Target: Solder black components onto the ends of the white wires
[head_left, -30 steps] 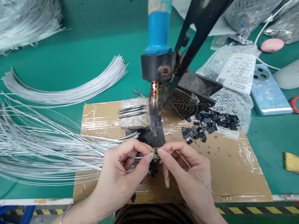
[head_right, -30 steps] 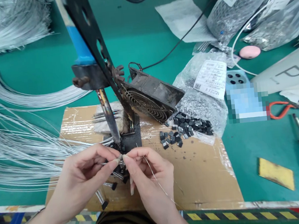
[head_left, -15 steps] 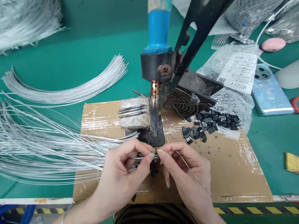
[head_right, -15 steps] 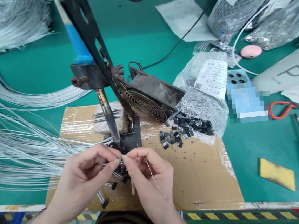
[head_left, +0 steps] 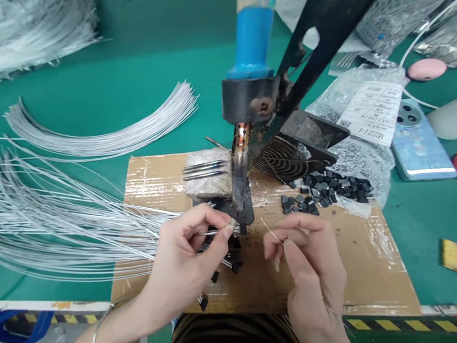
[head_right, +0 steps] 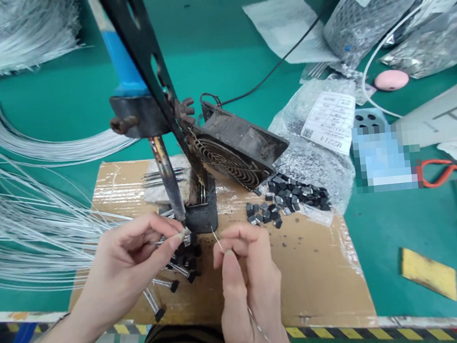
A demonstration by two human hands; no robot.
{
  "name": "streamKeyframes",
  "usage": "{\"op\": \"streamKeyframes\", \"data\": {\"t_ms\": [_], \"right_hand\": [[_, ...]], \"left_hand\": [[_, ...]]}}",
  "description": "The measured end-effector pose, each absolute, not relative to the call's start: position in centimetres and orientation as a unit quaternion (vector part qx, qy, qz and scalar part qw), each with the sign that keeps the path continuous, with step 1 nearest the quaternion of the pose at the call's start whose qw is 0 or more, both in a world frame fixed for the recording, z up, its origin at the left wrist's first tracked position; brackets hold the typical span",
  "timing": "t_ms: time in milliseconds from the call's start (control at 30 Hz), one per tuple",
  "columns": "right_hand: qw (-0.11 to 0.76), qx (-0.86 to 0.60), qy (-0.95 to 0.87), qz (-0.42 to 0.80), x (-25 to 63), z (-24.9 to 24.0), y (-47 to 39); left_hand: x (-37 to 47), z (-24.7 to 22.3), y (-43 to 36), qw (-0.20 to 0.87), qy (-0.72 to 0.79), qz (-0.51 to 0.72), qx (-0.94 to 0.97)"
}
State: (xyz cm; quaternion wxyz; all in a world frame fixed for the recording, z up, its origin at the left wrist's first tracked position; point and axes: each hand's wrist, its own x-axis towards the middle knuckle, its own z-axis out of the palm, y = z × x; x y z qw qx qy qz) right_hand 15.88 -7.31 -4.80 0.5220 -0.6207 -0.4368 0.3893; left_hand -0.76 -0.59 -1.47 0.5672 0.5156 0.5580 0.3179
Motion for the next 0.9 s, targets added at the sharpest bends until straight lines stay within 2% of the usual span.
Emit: {"op": "streamKeyframes", "data": {"t_ms": [267, 500, 900], "right_hand": [[0.489, -0.588, -0.513, 0.389, 16.5, -3.6, -6.4], [0.518, -0.602, -0.425, 0.435, 15.0, -3.0, -6.4], [0.533, -0.601, -0.385, 0.454, 15.0, -2.6, -5.6]], "left_hand": [[-0.4, -0.4, 0.1, 0.566, 0.575, 0.302, 0.507], [-0.2, -0.3, 0.2, 0.553, 0.581, 0.312, 0.509], [-0.1, -0.2, 0.6, 0.550, 0.580, 0.324, 0.507]]}}
